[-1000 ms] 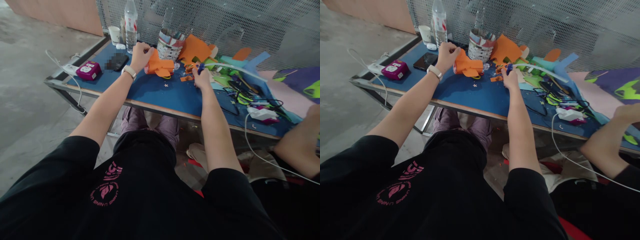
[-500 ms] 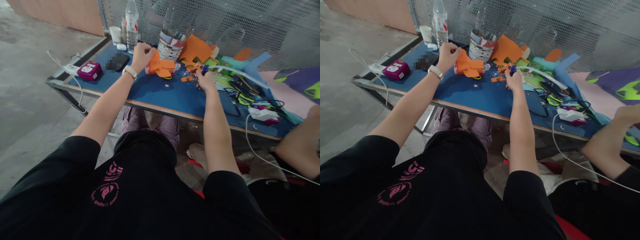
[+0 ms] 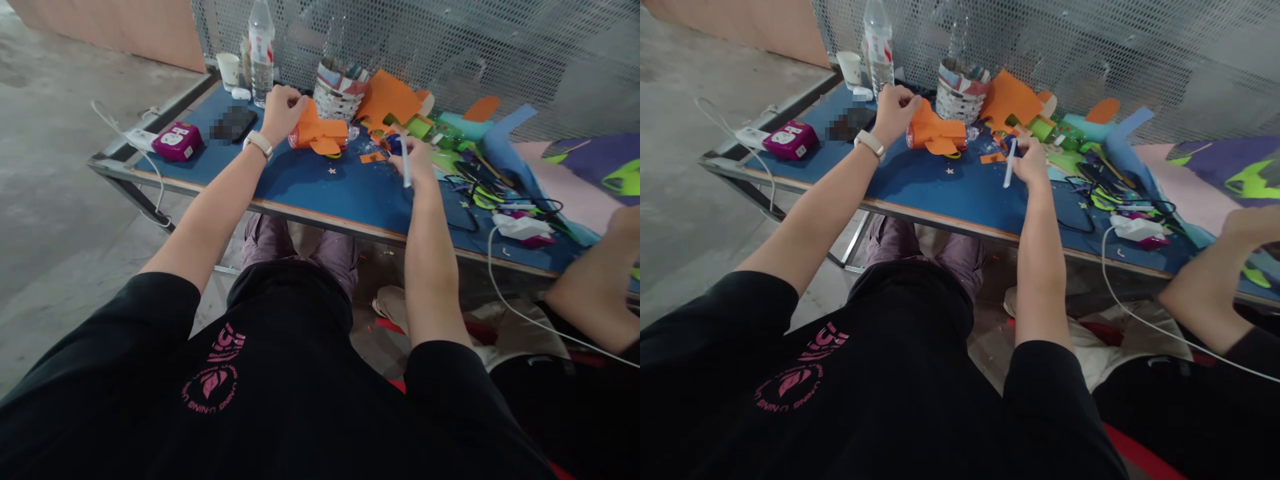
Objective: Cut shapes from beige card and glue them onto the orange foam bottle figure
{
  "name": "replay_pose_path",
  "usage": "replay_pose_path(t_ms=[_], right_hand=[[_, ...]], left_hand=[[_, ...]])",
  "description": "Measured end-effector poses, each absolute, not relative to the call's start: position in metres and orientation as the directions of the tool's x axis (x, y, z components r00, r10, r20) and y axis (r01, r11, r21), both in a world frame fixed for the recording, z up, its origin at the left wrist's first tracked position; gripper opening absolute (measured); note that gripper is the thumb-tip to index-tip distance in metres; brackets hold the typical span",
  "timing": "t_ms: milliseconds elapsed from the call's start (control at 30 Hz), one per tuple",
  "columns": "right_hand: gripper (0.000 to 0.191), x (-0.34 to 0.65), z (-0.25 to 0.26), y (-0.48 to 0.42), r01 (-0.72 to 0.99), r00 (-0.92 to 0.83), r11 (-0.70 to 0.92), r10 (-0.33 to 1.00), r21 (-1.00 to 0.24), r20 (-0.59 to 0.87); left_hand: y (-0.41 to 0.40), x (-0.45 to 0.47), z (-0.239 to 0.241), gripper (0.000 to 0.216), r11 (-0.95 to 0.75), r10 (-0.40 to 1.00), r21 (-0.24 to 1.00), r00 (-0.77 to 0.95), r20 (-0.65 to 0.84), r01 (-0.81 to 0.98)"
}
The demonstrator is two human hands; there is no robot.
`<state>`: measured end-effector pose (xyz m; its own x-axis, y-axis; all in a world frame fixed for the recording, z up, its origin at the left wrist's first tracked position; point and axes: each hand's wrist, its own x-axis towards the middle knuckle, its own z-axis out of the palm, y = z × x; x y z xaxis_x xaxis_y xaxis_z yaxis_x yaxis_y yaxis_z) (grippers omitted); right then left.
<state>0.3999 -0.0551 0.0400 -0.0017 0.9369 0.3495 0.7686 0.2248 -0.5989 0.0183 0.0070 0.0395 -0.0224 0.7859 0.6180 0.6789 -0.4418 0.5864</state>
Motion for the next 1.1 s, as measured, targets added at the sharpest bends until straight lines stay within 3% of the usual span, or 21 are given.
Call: replay_pose_path(t_ms=[200, 333, 500, 700, 933, 1100], right_hand=[[0.044, 0.410, 0.025, -0.033, 0.785, 0.051, 0.162, 0.945, -0.598, 0.324], [0.061, 0.420, 0.016, -0.022, 0.771, 0.028, 0.168, 0.954, -0.614, 0.297], [0.059, 0.426, 0.011, -0.016, 0.780, -0.011, 0.205, 0.949, -0.591, 0.315], [0.057, 0.424, 0.009, -0.019, 0.795, -0.093, 0.264, 0.943, -0.547, 0.321], [0.056, 0.428, 0.002, -0.011, 0.815, -0.114, 0.271, 0.942, -0.512, 0.317], [0.050, 0.430, 0.000, -0.007, 0.820, -0.117, 0.272, 0.941, -0.503, 0.319]], left_hand=[[0.020, 0.018, 0.030, 0.080, -0.422, 0.772, 0.613, -0.090, 0.630, 0.668], [0.014, 0.014, 0.028, 0.069, -0.472, 0.775, 0.643, -0.063, 0.628, 0.604], [0.007, 0.013, 0.027, 0.054, -0.477, 0.767, 0.651, -0.083, 0.636, 0.590], [0.003, 0.016, 0.034, 0.066, -0.416, 0.799, 0.660, -0.096, 0.594, 0.626], [-0.001, 0.018, 0.034, 0.066, -0.466, 0.762, 0.618, -0.068, 0.644, 0.633], [0.004, 0.016, 0.034, 0.067, -0.422, 0.807, 0.671, -0.086, 0.585, 0.609]])
